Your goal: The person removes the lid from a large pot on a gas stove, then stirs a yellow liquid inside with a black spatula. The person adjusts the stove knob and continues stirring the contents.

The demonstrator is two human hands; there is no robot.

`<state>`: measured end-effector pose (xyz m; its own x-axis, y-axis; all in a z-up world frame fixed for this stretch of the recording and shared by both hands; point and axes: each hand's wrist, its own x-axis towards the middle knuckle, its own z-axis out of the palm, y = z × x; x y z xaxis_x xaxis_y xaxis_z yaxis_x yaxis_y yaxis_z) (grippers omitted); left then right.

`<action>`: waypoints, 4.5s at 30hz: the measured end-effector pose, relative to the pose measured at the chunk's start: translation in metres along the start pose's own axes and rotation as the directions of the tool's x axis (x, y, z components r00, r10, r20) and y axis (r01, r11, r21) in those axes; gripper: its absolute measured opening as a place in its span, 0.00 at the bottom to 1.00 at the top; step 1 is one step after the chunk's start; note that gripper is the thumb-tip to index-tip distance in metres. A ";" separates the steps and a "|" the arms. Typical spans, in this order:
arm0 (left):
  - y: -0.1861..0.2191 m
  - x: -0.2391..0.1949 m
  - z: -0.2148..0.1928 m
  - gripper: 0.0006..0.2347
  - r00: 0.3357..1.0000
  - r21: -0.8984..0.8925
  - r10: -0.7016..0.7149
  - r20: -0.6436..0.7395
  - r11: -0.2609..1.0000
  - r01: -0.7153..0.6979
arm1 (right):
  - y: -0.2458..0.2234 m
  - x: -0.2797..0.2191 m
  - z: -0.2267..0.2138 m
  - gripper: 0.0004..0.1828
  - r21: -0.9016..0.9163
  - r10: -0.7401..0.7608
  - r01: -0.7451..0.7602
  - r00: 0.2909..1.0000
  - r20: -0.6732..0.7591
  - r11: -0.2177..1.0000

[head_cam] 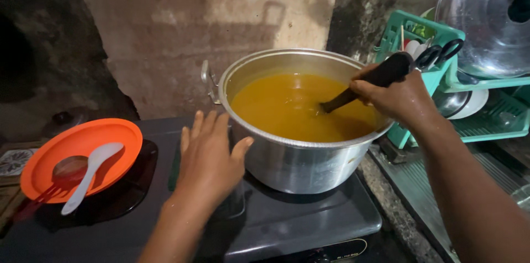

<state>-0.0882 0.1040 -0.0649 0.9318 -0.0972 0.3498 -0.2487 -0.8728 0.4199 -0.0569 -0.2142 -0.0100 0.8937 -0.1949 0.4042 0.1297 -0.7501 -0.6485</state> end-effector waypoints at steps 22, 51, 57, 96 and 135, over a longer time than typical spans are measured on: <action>-0.057 -0.007 0.074 0.42 0.835 0.258 -0.319 0.447 0.940 0.222 | -0.060 -0.053 0.002 0.15 0.113 0.039 -0.062 0.979 0.198 0.992; -0.159 0.020 0.145 0.38 0.880 0.326 -0.364 0.303 0.908 0.263 | -0.016 -0.023 -0.001 0.14 0.105 0.170 -0.185 0.975 0.141 0.977; -0.181 0.032 0.152 0.21 0.932 0.287 -0.293 0.212 0.931 0.227 | -0.018 -0.023 -0.010 0.14 0.036 0.168 -0.172 0.982 0.082 0.984; -0.150 0.032 0.148 0.32 0.743 0.329 -0.454 0.492 0.887 0.324 | -0.071 -0.045 0.010 0.16 0.021 0.070 -0.078 0.964 0.257 0.997; -0.168 0.044 0.166 0.32 0.705 0.279 -0.495 0.507 0.869 0.409 | -0.015 -0.002 0.003 0.12 -0.075 0.059 -0.057 0.998 0.026 0.996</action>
<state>0.0384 0.1665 -0.2593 0.9145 0.1212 -0.3860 0.2391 -0.9315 0.2741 -0.0593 -0.2007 -0.0035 0.9106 -0.2224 0.3482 0.0461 -0.7829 -0.6205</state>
